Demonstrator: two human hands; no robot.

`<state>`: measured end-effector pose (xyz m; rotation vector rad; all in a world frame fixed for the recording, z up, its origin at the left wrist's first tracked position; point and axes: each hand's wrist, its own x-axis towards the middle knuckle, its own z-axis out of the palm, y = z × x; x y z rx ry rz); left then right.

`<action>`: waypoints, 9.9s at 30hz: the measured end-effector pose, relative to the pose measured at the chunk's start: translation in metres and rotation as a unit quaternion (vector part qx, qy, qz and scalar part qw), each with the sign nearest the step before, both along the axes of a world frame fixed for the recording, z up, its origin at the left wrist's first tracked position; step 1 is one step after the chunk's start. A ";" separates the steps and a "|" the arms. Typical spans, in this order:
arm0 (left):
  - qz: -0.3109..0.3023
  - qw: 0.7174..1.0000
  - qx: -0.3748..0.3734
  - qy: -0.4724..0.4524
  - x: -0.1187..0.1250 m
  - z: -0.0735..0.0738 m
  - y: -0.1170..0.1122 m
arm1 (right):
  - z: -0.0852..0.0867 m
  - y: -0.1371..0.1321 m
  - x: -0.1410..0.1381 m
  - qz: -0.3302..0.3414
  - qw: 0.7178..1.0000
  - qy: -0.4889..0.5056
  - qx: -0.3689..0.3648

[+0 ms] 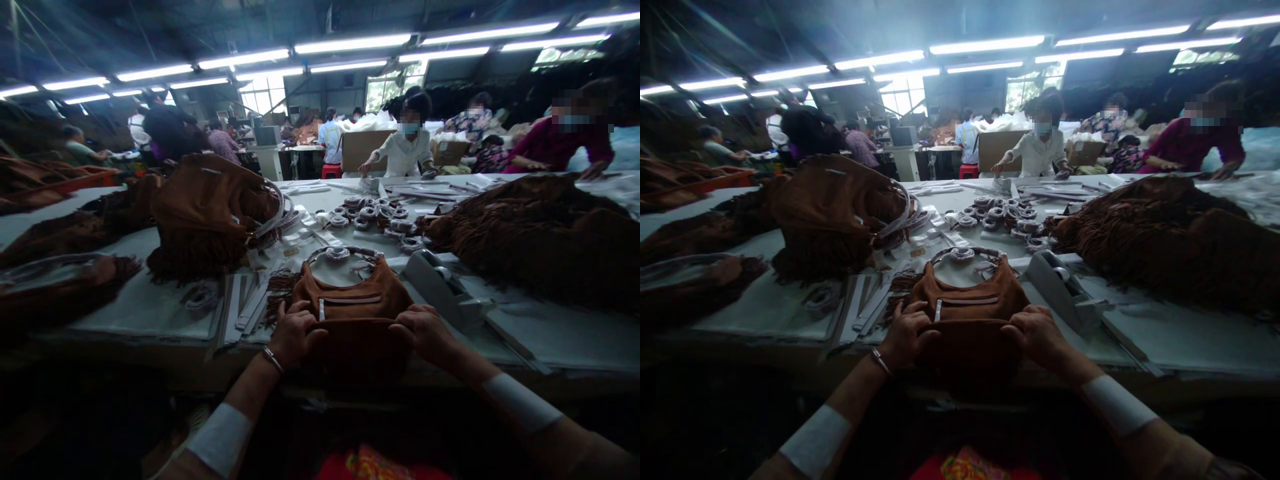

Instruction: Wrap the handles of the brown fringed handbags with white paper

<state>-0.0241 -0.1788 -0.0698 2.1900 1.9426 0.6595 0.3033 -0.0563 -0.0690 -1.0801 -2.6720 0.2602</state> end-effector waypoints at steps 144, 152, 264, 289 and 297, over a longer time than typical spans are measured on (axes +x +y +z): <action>-0.129 0.980 0.015 -0.152 -0.078 -0.017 0.014 | -0.066 0.011 -0.090 -0.026 0.993 0.011 0.116; -0.205 0.974 -0.053 0.079 -0.068 0.005 0.031 | -0.065 0.011 -0.089 -0.026 0.993 -0.002 0.116; 0.116 0.972 -0.011 0.202 0.043 -0.013 0.045 | -0.027 0.049 0.011 0.097 0.992 0.057 0.051; 0.089 0.982 -0.102 0.131 0.010 0.004 0.048 | -0.018 0.002 -0.039 -0.164 0.982 -0.096 -0.003; -0.013 0.994 0.016 0.108 0.055 0.008 0.035 | -0.023 -0.002 -0.045 -0.135 0.982 -0.130 0.027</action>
